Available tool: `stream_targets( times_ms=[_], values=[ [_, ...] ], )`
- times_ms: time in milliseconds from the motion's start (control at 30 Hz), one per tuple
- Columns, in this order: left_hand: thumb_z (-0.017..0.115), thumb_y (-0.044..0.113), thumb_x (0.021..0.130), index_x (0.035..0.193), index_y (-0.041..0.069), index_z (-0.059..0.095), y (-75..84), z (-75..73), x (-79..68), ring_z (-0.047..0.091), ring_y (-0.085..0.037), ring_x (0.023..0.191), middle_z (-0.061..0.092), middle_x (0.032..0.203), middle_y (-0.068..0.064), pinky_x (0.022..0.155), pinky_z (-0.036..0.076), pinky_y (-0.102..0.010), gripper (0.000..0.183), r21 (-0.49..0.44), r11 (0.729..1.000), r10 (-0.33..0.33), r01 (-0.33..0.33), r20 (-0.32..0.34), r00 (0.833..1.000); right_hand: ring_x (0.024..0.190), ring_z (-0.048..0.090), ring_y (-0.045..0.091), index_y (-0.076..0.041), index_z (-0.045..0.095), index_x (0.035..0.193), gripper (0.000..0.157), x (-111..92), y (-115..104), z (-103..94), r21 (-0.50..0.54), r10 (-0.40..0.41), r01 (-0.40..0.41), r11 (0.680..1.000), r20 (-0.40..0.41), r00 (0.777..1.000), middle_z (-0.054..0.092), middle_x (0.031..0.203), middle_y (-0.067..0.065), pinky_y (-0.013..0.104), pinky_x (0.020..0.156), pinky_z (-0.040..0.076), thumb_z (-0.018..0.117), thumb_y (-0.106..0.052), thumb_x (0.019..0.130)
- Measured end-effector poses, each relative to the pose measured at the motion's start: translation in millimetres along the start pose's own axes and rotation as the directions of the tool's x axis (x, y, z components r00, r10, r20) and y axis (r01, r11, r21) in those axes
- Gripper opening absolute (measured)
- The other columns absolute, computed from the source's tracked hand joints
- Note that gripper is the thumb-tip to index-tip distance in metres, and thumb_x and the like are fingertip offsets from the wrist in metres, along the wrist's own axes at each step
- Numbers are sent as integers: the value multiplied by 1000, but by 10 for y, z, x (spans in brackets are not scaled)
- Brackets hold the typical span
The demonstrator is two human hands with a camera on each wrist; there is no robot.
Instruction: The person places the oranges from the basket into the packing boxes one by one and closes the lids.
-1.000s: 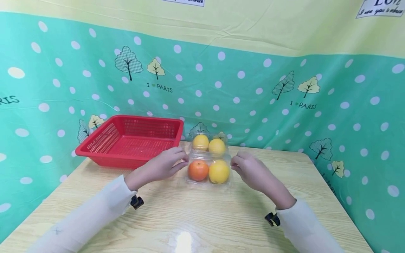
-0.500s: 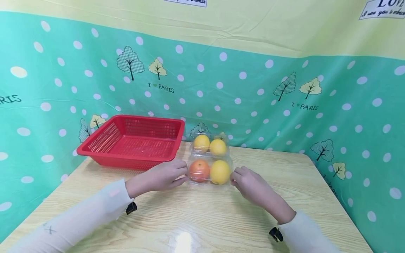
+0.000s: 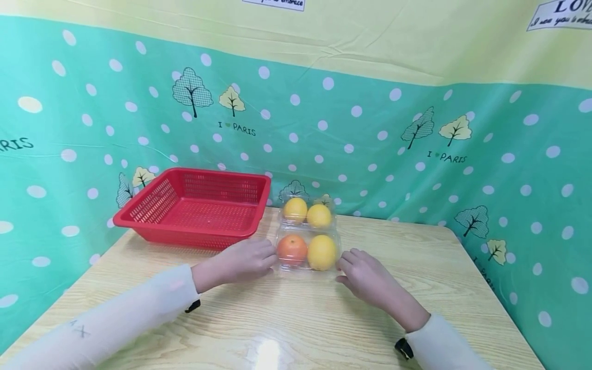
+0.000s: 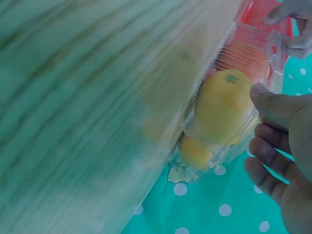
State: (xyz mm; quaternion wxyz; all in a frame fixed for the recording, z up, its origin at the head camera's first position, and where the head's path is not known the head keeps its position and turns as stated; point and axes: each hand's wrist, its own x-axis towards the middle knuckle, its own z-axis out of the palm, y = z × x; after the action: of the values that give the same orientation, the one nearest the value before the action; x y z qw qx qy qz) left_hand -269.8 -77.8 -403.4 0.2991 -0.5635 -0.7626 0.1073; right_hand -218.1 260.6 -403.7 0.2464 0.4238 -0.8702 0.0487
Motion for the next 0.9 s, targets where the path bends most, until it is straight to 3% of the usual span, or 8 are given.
stream_targets(
  times_ms=[100,200,433,733,900],
  values=[
    [75,19,92,107,14,69,-3,1,-6,65,-14,97,71,112,-2,72,55,-24,16,182,981,75,-71,-14,997,79,58,12,-9,70,90,28,7,16,13,-34,-52,51,998,-18,999,64,87,-3,28,68,53,91,-12,72],
    [77,20,92,108,15,70,-18,6,-25,65,-13,99,72,113,-1,73,55,-21,19,257,959,119,-117,7,993,77,57,13,-8,70,88,28,16,35,35,-68,-96,94,993,-36,995,63,85,-3,29,66,52,91,-14,71],
    [81,18,87,111,15,71,-54,28,-43,65,-12,94,73,109,0,77,57,-23,26,242,962,138,-130,-16,990,75,56,14,-8,68,85,24,30,72,76,-102,-160,153,983,-59,985,62,82,-1,29,64,51,89,-12,73],
    [80,17,88,103,16,70,-57,87,-32,64,-12,91,72,103,2,75,56,-22,19,264,956,143,-129,-35,989,73,54,15,-7,66,84,23,39,91,101,-114,-225,214,970,-91,970,60,80,-1,28,62,48,84,-4,70],
    [81,18,88,103,16,70,-55,78,-29,65,-11,90,72,102,3,74,56,-22,18,261,957,142,-129,-31,989,71,52,15,-9,64,81,13,43,101,112,-128,-252,238,963,-106,962,59,78,-1,27,60,46,73,-3,75]
  ],
)
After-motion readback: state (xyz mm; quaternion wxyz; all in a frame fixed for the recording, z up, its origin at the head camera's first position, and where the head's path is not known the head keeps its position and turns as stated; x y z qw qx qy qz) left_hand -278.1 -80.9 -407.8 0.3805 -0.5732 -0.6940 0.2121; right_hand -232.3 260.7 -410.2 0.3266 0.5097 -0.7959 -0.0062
